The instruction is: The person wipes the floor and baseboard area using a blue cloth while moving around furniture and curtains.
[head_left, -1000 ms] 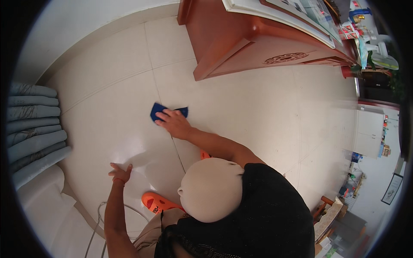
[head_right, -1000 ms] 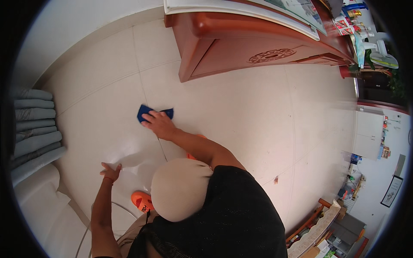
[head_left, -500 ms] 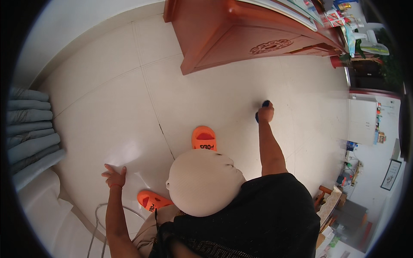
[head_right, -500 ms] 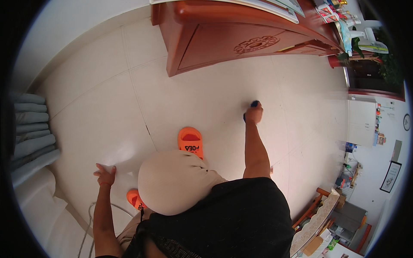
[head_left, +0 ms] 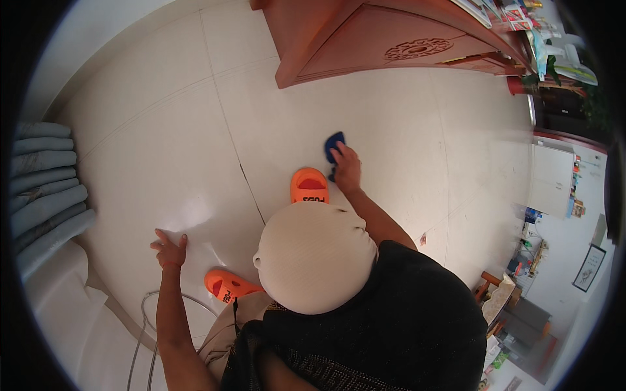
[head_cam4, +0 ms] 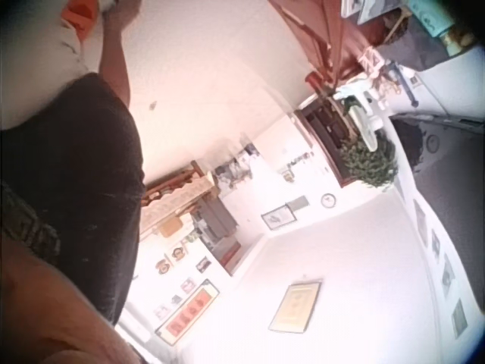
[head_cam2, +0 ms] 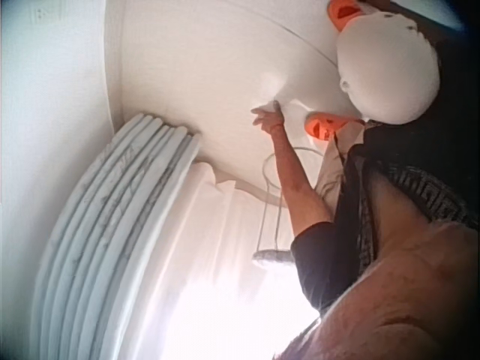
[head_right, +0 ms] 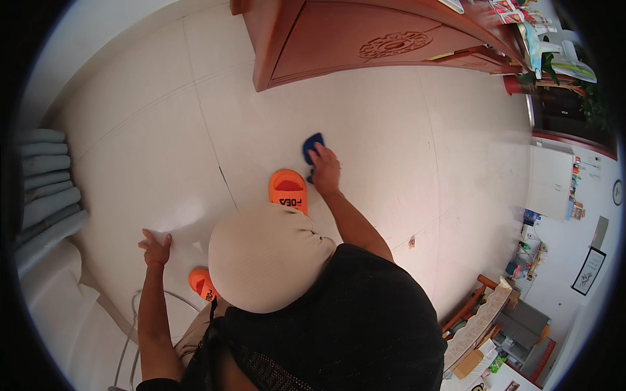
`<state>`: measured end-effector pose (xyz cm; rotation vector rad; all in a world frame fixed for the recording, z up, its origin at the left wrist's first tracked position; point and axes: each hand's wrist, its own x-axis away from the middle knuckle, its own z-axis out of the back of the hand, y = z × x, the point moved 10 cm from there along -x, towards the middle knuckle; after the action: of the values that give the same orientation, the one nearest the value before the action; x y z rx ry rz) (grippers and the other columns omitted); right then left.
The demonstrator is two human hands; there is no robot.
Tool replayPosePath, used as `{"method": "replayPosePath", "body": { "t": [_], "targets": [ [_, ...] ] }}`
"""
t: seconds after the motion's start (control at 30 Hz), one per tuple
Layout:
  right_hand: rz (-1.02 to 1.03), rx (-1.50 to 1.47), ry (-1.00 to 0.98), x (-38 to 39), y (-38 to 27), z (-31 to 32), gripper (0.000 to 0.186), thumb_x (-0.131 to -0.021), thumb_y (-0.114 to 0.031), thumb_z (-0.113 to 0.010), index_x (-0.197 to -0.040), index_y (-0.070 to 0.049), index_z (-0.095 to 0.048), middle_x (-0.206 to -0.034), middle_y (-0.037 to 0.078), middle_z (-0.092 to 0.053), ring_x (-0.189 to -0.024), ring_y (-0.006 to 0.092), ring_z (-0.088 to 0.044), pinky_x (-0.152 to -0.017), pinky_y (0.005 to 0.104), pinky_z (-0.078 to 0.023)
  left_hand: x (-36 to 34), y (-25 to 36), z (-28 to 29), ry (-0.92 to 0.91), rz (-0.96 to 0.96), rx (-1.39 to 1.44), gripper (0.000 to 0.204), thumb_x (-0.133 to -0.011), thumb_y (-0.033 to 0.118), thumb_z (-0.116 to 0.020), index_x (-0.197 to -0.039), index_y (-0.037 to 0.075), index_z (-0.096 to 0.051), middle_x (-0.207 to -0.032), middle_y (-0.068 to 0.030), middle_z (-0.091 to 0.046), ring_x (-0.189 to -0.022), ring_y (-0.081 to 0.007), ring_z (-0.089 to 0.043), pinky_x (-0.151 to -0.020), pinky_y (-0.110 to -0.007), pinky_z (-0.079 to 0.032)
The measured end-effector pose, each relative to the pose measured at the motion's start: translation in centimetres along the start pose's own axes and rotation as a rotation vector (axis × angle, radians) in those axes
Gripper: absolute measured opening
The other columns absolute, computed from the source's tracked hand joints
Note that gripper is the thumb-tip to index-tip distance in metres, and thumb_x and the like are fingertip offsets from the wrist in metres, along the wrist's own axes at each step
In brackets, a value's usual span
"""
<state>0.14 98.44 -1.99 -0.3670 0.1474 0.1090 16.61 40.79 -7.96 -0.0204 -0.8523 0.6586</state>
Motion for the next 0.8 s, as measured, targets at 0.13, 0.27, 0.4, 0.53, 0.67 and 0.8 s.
{"method": "replayPosePath", "body": {
  "t": [0.13, 0.27, 0.4, 0.53, 0.67, 0.8],
  "targets": [
    [-0.844, 0.546, -0.094, 16.2, 20.5, 8.4, 0.043, -0.076, -0.014, -0.061, -0.118, -0.006, -0.055, -0.131, 0.015, -0.048, -0.113, 0.0325, -0.05, -0.092, 0.0428, -0.044, -0.6, 0.8, -1.0, -0.01, -0.029, -0.01, 0.099, -0.082, 0.065, -0.046, -0.145, 0.01, 0.007, -0.139, -0.0395, -0.01, -0.105, -0.0505, -0.052, -0.09, -0.043, -0.046],
    [-1.52, 0.115, 0.078, 22.0, 25.4, 13.9, 0.022, -0.079, -0.022, -0.059, -0.098, -0.011, -0.064, -0.086, 0.011, -0.065, -0.069, 0.0301, -0.063, -0.059, 0.0414, -0.051, -0.5, 0.1, -0.2, -0.013, 0.006, -0.054, 0.099, -0.082, 0.065, -0.045, -0.145, 0.01, 0.008, -0.139, -0.0402, -0.011, -0.106, -0.0506, -0.052, -0.09, -0.044, -0.046],
    [-0.593, 0.154, 0.298, 2.1, 17.2, 10.6, 0.039, -0.076, 0.002, -0.049, -0.113, -0.007, -0.056, -0.106, 0.012, -0.06, -0.096, 0.0327, -0.057, -0.082, 0.0404, -0.047, -0.9, 0.5, -0.6, -0.022, 0.007, -0.043, 0.1, -0.082, 0.065, -0.045, -0.144, 0.01, 0.01, -0.14, -0.0398, -0.009, -0.108, -0.0501, -0.051, -0.091, -0.044, -0.045],
    [0.064, 0.025, 0.077, -10.7, -3.5, 2.2, 0.046, -0.072, 0.002, -0.051, -0.117, -0.008, -0.054, -0.119, 0.011, -0.055, -0.104, 0.0315, -0.052, -0.088, 0.0404, -0.044, -0.4, 0.7, -0.4, -0.075, 0.014, -0.052, 0.101, -0.082, 0.066, -0.046, -0.144, 0.01, 0.011, -0.142, -0.039, -0.006, -0.11, -0.0502, -0.05, -0.091, -0.043, -0.046],
    [0.634, 0.004, -0.228, -9.0, -15.9, -5.5, 0.044, -0.075, -0.002, -0.053, -0.117, -0.014, -0.055, -0.127, 0.004, -0.049, -0.112, 0.0253, -0.047, -0.086, 0.0398, -0.043, -0.1, 1.0, -0.2, -0.076, 0.023, -0.053, 0.102, -0.081, 0.066, -0.046, -0.144, 0.01, 0.011, -0.142, -0.038, -0.006, -0.109, -0.0499, -0.05, -0.089, -0.043, -0.047],
    [0.386, 0.311, -0.174, -10.1, -7.4, -6.5, 0.042, -0.077, -0.007, -0.053, -0.118, -0.014, -0.054, -0.128, 0.005, -0.048, -0.112, 0.0249, -0.046, -0.083, 0.0425, -0.044, 0.4, 1.0, 0.7, -0.058, 0.041, -0.066, 0.102, -0.08, 0.066, -0.048, -0.145, 0.012, 0.01, -0.143, -0.0363, -0.007, -0.108, -0.0501, -0.051, -0.087, -0.043, -0.048]
  ]
}}
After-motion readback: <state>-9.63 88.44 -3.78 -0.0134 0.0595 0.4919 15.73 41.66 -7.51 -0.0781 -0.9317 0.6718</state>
